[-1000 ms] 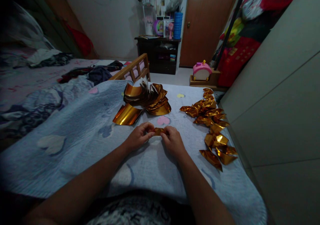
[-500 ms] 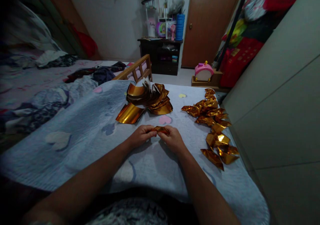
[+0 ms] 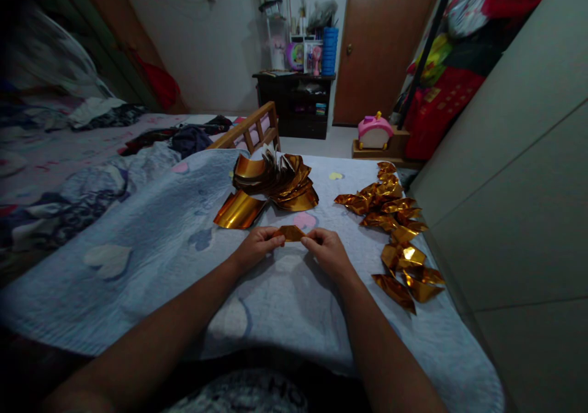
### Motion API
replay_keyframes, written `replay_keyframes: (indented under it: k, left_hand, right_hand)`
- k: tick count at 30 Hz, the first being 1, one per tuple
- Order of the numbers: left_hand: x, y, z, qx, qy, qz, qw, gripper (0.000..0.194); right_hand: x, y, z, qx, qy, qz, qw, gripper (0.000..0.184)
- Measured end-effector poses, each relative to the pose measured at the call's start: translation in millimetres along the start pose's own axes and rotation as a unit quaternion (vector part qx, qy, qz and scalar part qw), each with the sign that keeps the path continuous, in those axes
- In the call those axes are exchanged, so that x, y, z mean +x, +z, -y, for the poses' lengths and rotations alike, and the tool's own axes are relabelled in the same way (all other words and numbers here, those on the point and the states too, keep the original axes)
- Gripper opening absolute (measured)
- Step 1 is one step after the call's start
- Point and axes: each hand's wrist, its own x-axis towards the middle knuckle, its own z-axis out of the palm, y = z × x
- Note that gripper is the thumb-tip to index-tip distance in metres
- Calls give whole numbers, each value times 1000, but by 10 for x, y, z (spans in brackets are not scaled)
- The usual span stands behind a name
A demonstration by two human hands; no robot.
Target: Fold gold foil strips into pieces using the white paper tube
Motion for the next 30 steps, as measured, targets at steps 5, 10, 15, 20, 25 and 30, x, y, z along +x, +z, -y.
replay_keyframes:
  k: [5,10,15,20,25,30]
  left_hand:
    - [8,-17,6,-14,-3,6,1000,35]
    - [29,-34,37,-11,14,2,1000,36]
    - [47,-9,80,2,18,-62,998,33]
    - [46,9,101,-2,17,-48,999,34]
    - [49,8,83,-16,22,-36,999,31]
    - [52,15,47,-19,-1,-35,999,26]
  right_hand:
    - [-16,-31,54,6,1,2,1000,29]
    - [-14,-43,43,24,27,-6,999,30]
    - [-30,-53,2,39,45,-19,998,30]
    - [-25,-32,26,33,49,-11,998,30]
    - [-12,-19,58,19,19,-27,999,28]
    - [-22,-12,62,21,43,-25,999,24]
